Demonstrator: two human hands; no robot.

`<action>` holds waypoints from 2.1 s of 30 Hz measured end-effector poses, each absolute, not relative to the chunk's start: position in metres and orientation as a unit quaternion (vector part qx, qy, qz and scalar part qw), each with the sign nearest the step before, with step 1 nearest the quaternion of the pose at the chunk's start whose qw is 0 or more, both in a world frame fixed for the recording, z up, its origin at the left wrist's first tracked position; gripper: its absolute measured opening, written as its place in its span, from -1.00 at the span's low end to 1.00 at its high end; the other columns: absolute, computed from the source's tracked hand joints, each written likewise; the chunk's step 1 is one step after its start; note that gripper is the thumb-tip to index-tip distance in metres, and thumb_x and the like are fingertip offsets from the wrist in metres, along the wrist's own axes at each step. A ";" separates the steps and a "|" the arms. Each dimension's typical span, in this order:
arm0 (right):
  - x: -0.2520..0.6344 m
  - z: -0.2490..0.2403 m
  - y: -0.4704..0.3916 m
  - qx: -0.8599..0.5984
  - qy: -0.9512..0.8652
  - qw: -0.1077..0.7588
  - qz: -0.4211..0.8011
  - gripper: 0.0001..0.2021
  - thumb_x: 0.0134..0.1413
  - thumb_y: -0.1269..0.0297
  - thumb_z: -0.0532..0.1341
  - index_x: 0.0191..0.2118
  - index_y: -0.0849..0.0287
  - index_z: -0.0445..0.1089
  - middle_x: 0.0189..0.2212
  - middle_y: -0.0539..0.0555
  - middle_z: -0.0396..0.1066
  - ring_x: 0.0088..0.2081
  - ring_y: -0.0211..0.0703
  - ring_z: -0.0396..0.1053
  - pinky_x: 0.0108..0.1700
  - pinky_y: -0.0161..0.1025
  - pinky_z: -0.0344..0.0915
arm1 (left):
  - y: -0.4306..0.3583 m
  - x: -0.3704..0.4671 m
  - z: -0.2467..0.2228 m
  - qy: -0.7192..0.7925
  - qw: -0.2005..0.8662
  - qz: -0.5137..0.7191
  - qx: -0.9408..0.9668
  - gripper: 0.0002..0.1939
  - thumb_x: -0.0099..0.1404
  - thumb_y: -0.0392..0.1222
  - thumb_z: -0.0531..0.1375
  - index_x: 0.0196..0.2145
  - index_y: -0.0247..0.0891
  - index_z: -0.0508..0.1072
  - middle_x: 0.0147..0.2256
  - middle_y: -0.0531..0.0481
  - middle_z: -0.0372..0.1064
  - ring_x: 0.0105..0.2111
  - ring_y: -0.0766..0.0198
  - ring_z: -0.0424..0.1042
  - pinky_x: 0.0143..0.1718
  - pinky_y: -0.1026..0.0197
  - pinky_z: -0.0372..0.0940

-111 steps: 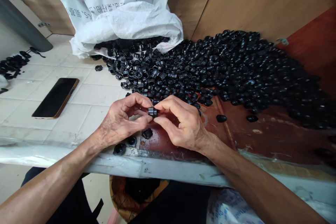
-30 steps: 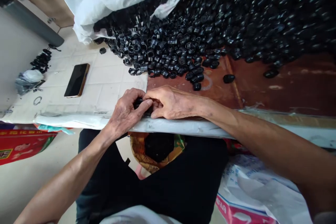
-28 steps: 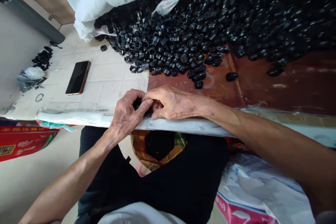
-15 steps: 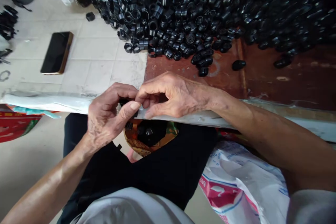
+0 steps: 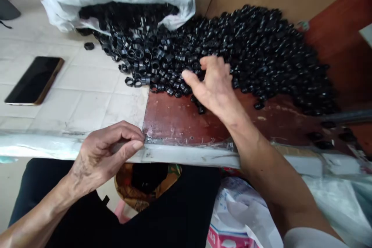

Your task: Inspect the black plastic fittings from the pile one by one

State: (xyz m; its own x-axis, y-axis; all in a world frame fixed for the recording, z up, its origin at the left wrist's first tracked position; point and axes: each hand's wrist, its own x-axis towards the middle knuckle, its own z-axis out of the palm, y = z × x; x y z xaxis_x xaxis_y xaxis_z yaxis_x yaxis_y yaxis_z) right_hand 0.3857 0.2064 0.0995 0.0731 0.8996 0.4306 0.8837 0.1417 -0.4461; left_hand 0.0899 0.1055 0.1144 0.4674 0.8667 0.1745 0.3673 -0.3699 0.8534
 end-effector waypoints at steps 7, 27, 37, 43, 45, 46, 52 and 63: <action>0.343 0.074 0.196 -0.607 -0.741 0.287 0.002 -0.42 0.42 -0.13 0.07 0.28 0.22 0.19 0.15 0.40 0.28 0.17 0.37 0.22 0.14 0.32 0.22 | 0.165 0.099 0.118 0.487 0.184 0.271 0.809 -0.87 0.42 -0.13 0.21 -0.26 -0.23 0.44 -0.33 0.01 0.43 -0.38 0.27 0.44 -0.35 0.23 0.35; 0.352 0.082 0.220 -0.412 -0.797 0.433 0.085 -0.86 0.29 0.25 0.30 -0.08 0.13 0.44 -0.19 0.15 0.51 -0.14 0.06 0.46 -0.03 0.01 0.39 | 0.228 0.106 0.100 0.604 0.118 0.209 0.760 -0.44 0.23 -0.20 0.19 0.21 -0.15 0.40 -0.02 -0.11 0.36 -0.29 0.13 0.51 -0.08 -0.03 0.49; 0.345 0.080 0.218 -0.403 -0.802 0.432 0.085 -0.91 0.30 0.26 0.28 -0.14 0.13 0.44 -0.21 0.15 0.54 -0.16 0.05 0.46 -0.06 -0.01 0.36 | 0.250 0.108 0.075 0.540 0.071 0.251 0.800 -0.41 0.49 0.07 0.10 0.34 -0.29 0.21 0.38 -0.36 0.06 0.40 -0.16 0.10 0.39 -0.29 0.10; 0.347 0.095 0.210 -0.386 -0.811 0.426 0.108 -0.92 0.24 0.43 0.19 -0.23 0.12 0.39 -0.26 0.11 0.48 -0.20 -0.01 0.41 -0.10 -0.06 0.33 | 0.228 0.111 0.084 0.482 0.123 0.223 0.838 -0.51 0.55 -0.02 -0.02 0.29 -0.34 0.21 0.36 -0.38 0.05 0.41 -0.08 0.10 0.42 -0.21 0.10; 0.350 0.101 0.206 -0.382 -0.814 0.418 0.129 -0.89 0.21 0.47 0.16 -0.28 0.12 0.36 -0.30 0.09 0.43 -0.26 -0.08 0.38 -0.18 -0.13 0.33 | 0.218 0.111 0.088 0.479 0.165 0.214 0.835 -0.49 0.56 0.00 -0.05 0.32 -0.32 0.18 0.39 -0.36 -0.01 0.42 -0.04 0.09 0.43 -0.17 0.11; 0.351 0.103 0.203 -0.378 -0.817 0.411 0.139 -0.88 0.19 0.49 0.16 -0.29 0.12 0.34 -0.30 0.08 0.41 -0.29 -0.11 0.36 -0.21 -0.16 0.32 | 0.213 0.111 0.090 0.479 0.185 0.212 0.832 -0.49 0.57 0.01 -0.05 0.33 -0.29 0.16 0.41 -0.33 -0.04 0.43 -0.02 0.09 0.43 -0.15 0.12; 0.353 0.106 0.194 -0.375 -0.860 0.300 0.170 -0.85 0.11 0.52 0.24 -0.23 0.14 0.37 -0.25 0.06 0.39 -0.27 -0.13 0.37 -0.20 -0.21 0.31 | 0.203 0.106 0.100 0.487 0.211 0.278 0.801 -0.61 0.55 -0.08 -0.03 0.23 -0.20 0.29 0.33 -0.20 0.17 0.35 0.08 0.23 0.35 -0.05 0.22; 0.367 0.120 0.194 -0.437 -0.848 0.235 0.189 -0.80 0.06 0.40 0.40 -0.29 0.12 0.36 -0.40 -0.07 0.34 -0.41 -0.23 0.29 -0.33 -0.27 0.17 | 0.198 0.098 0.126 0.499 0.194 0.135 0.834 -0.88 0.33 -0.11 0.18 -0.33 -0.19 0.42 -0.59 0.16 0.28 -0.58 0.30 0.28 -0.46 0.23 0.11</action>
State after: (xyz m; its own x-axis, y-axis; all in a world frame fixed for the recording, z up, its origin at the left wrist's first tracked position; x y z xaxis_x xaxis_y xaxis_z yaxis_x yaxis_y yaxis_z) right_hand 0.3667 0.1943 0.1201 -0.5084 0.8292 0.2324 0.6517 0.5469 -0.5255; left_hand 0.0981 0.1975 0.1261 0.4651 0.8847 0.0316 0.7799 -0.4263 0.4583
